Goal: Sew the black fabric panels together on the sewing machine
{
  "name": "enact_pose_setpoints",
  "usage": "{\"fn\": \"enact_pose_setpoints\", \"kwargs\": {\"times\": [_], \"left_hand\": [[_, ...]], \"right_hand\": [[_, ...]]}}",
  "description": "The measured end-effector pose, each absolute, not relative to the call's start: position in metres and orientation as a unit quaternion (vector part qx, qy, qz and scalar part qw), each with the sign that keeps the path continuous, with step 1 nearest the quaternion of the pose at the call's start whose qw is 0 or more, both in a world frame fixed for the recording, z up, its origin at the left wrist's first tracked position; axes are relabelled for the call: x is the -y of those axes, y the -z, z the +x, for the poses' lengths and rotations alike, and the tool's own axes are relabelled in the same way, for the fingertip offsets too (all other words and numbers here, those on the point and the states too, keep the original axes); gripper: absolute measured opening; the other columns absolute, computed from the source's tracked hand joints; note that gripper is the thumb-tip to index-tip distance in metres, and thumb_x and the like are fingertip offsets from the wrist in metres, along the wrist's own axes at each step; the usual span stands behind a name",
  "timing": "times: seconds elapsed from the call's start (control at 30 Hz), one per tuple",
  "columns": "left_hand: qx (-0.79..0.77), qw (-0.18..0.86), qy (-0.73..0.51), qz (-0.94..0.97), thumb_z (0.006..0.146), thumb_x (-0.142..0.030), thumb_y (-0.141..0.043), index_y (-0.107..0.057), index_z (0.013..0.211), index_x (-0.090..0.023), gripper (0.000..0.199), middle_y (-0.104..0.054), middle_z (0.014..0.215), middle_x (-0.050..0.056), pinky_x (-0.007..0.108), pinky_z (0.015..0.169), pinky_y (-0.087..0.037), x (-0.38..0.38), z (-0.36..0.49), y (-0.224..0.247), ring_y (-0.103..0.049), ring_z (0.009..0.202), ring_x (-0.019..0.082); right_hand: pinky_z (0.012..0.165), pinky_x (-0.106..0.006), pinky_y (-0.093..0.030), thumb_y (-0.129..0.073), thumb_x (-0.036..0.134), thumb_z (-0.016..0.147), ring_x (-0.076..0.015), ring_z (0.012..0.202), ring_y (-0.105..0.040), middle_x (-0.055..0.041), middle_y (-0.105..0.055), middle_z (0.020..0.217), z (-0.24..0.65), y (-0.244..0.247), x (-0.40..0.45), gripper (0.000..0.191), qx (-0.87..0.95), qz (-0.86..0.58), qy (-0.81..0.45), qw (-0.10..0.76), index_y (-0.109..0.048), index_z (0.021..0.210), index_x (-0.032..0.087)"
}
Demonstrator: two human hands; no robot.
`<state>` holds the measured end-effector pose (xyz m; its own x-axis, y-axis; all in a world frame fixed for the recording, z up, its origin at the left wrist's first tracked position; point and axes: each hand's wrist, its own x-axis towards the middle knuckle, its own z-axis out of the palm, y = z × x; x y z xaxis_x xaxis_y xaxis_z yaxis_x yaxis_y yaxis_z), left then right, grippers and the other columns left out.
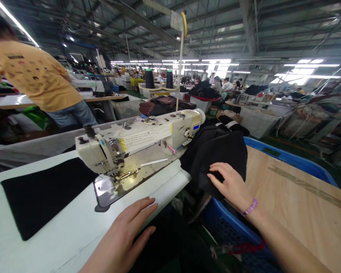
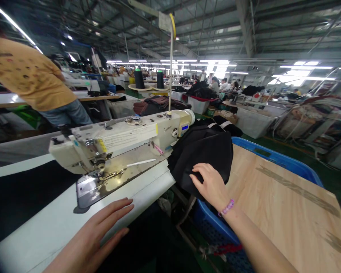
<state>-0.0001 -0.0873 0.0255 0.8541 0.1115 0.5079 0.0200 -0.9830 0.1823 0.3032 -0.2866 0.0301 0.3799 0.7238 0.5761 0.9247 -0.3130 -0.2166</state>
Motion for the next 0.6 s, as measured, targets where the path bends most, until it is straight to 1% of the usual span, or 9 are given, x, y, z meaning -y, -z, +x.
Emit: {"fn": "enact_pose_setpoints", "kwargs": {"times": [0.07, 0.13, 0.2, 0.27, 0.33, 0.4, 0.47, 0.53, 0.6], "left_hand": [[-0.029, 0.098, -0.271, 0.957, 0.093, -0.038, -0.056, -0.058, 0.133, -0.028, 0.041, -0.067, 0.131, 0.007, 0.036, 0.094, -0.06, 0.089, 0.008, -0.026, -0.068, 0.113, 0.026], [-0.018, 0.105, -0.273, 0.956, 0.092, -0.036, -0.057, -0.058, 0.132, -0.029, 0.041, -0.067, 0.13, 0.007, 0.036, 0.094, -0.06, 0.091, 0.015, -0.025, -0.068, 0.112, 0.025], [-0.011, 0.105, -0.275, 0.956, 0.093, -0.035, -0.056, -0.057, 0.133, -0.03, 0.04, -0.067, 0.13, 0.007, 0.038, 0.094, -0.06, 0.092, 0.02, -0.025, -0.068, 0.113, 0.026], [-0.015, 0.102, -0.281, 0.954, 0.093, -0.036, -0.055, -0.057, 0.133, -0.03, 0.04, -0.066, 0.131, 0.007, 0.038, 0.093, -0.061, 0.091, 0.022, -0.025, -0.068, 0.113, 0.026], [-0.016, 0.096, -0.275, 0.957, 0.094, -0.037, -0.055, -0.057, 0.133, -0.03, 0.04, -0.067, 0.13, 0.007, 0.037, 0.092, -0.061, 0.089, 0.022, -0.025, -0.068, 0.112, 0.025], [-0.009, 0.093, -0.267, 0.959, 0.093, -0.036, -0.055, -0.056, 0.133, -0.029, 0.04, -0.068, 0.129, 0.007, 0.035, 0.091, -0.062, 0.088, 0.024, -0.024, -0.069, 0.111, 0.024], [0.002, 0.091, -0.275, 0.957, 0.094, -0.036, -0.053, -0.056, 0.132, -0.029, 0.039, -0.068, 0.128, 0.007, 0.035, 0.09, -0.063, 0.089, 0.026, -0.023, -0.069, 0.11, 0.024], [0.009, 0.088, -0.277, 0.957, 0.094, -0.036, -0.052, -0.057, 0.132, -0.028, 0.039, -0.067, 0.129, 0.008, 0.036, 0.091, -0.062, 0.091, 0.027, -0.023, -0.068, 0.112, 0.025], [0.009, 0.08, -0.264, 0.961, 0.093, -0.035, -0.055, -0.056, 0.133, -0.028, 0.04, -0.066, 0.131, 0.008, 0.036, 0.094, -0.061, 0.091, 0.025, -0.025, -0.067, 0.115, 0.025]], "right_hand": [[0.089, -0.044, -0.051, -0.059, 0.023, 0.089, -0.0297, 0.105, -0.06, -0.0138, -0.066, 0.112, 0.31, -0.034, 0.276, 0.011, 0.529, -0.804, 0.206, 0.178, -0.064, 0.098, 0.017], [0.08, -0.042, -0.052, -0.055, 0.013, 0.086, -0.0293, 0.093, -0.062, -0.0136, -0.067, 0.096, 0.319, -0.035, 0.266, 0.01, 0.526, -0.817, 0.207, 0.116, -0.064, 0.085, 0.016], [0.074, -0.038, -0.052, -0.052, 0.006, 0.083, -0.0259, 0.08, -0.062, -0.0091, -0.064, 0.078, 0.328, -0.036, 0.26, 0.018, 0.526, -0.821, 0.194, 0.111, -0.06, 0.072, 0.018], [0.071, -0.036, -0.053, -0.056, 0.009, 0.083, -0.0241, 0.076, -0.063, -0.0066, -0.063, 0.074, 0.33, -0.04, 0.258, 0.015, 0.524, -0.823, 0.185, 0.115, -0.059, 0.072, 0.019], [0.073, -0.037, -0.054, -0.066, 0.024, 0.083, -0.0254, 0.083, -0.064, -0.0091, -0.066, 0.088, 0.322, -0.045, 0.256, 0.008, 0.524, -0.822, 0.185, 0.127, -0.062, 0.086, 0.017], [0.086, -0.043, -0.054, -0.076, 0.042, 0.076, -0.0316, 0.106, -0.061, -0.0161, -0.063, 0.119, 0.305, -0.047, 0.254, 0.047, 0.539, -0.805, 0.19, 0.156, -0.061, 0.11, 0.014], [0.101, -0.052, -0.045, -0.08, 0.044, 0.071, -0.0371, 0.127, -0.048, -0.0194, -0.049, 0.143, 0.284, -0.045, 0.248, 0.068, 0.553, -0.785, 0.173, 0.218, -0.054, 0.126, 0.014], [0.104, -0.056, -0.039, -0.076, 0.033, 0.075, -0.0382, 0.128, -0.046, -0.0192, -0.051, 0.141, 0.27, -0.04, 0.242, 0.051, 0.533, -0.779, 0.112, 0.312, -0.059, 0.119, 0.015], [0.099, -0.053, -0.042, -0.066, 0.026, 0.081, -0.0347, 0.113, -0.056, -0.0163, -0.065, 0.119, 0.268, -0.038, 0.238, 0.019, 0.488, -0.782, 0.043, 0.385, -0.066, 0.098, 0.017]]}}
